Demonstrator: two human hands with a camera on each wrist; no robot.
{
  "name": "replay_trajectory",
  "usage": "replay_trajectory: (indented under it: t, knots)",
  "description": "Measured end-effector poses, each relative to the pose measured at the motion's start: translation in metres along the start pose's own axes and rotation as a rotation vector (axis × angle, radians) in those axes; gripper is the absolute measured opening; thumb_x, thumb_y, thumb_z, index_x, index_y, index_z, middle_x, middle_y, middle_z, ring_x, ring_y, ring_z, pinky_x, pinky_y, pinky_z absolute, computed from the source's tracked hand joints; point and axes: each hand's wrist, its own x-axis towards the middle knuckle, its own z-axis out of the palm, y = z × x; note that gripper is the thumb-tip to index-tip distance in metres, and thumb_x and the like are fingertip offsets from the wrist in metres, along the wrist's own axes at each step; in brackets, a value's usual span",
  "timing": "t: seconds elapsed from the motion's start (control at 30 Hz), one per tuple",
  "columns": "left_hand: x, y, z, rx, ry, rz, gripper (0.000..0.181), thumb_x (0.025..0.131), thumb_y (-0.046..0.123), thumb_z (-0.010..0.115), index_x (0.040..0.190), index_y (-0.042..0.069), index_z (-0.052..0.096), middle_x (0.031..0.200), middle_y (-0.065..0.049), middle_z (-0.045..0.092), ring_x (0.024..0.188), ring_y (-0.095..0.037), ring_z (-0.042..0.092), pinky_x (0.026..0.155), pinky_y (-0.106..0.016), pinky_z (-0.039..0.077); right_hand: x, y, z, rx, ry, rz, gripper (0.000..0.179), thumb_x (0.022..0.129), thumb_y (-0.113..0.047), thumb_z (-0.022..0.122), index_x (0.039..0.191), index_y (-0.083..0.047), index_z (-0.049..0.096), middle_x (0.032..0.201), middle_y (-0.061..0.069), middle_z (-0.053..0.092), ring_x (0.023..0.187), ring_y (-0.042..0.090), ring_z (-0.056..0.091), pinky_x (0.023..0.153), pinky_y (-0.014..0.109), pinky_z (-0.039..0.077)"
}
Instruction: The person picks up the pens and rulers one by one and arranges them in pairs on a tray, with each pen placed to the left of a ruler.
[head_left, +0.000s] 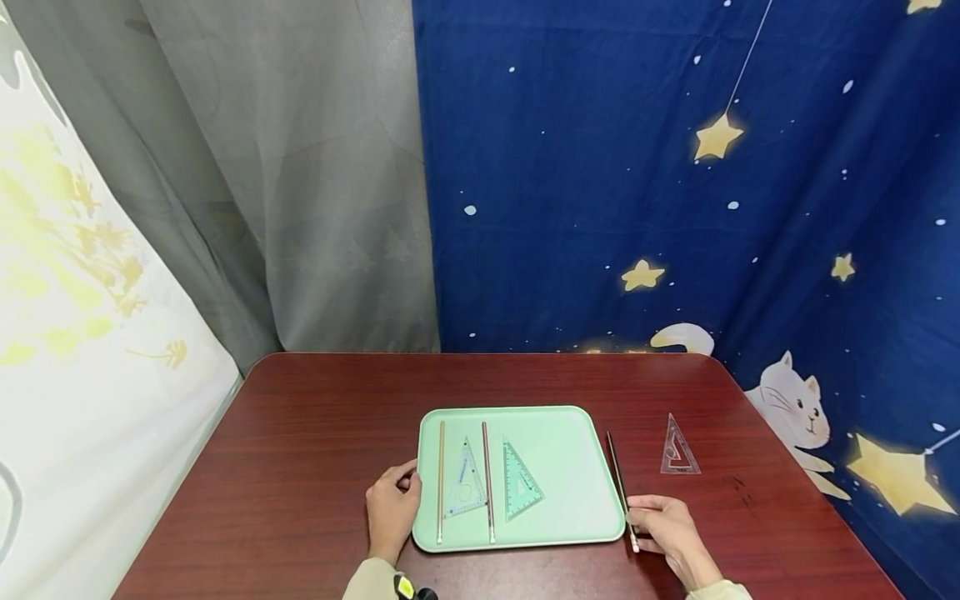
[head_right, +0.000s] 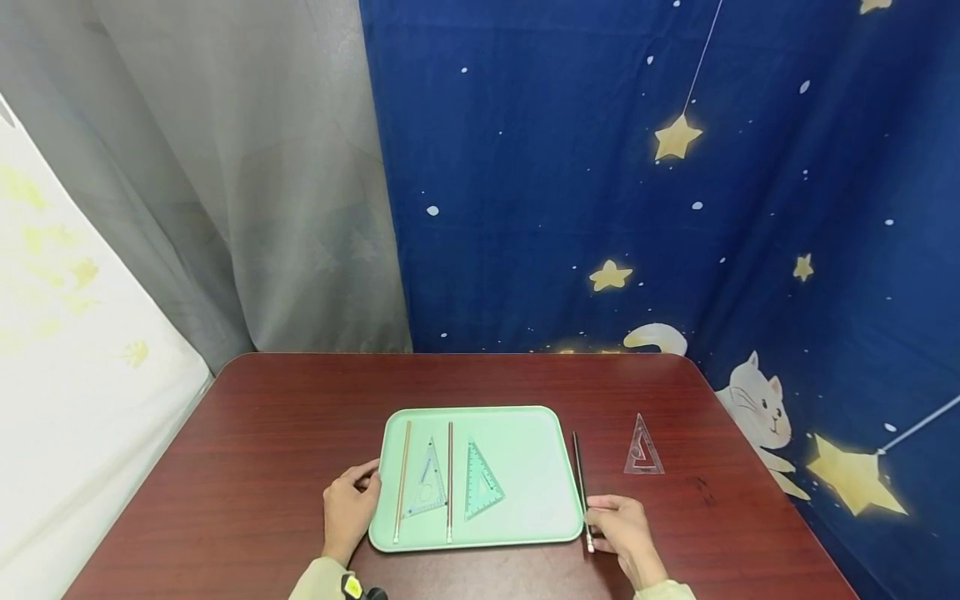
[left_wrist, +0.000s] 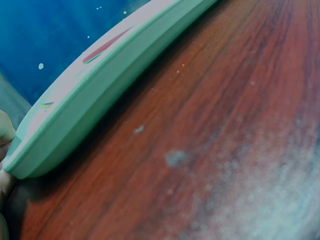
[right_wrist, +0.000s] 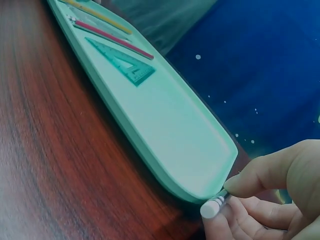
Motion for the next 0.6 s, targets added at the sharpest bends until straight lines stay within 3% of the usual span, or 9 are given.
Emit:
replay_trajectory:
  t: [0.6]
  knots:
    - [0.000,0.002,-0.001,-0.002,-0.010,-0.018,0.019,0.075,0.003,0.065,0.091,0.009,0.074,0.070,0.004,0.063,0.058,-0.003,0.052,0.054,-0.021,0.043,-0.004,-0.012,0.014,0.032,-0.020,-0.027,0.033,0.074,0.004,0.062,0.105,0.015,0.058,0.076,0.007,0.064,0.064,0.017,0.058,0.055,0.035,0.052]
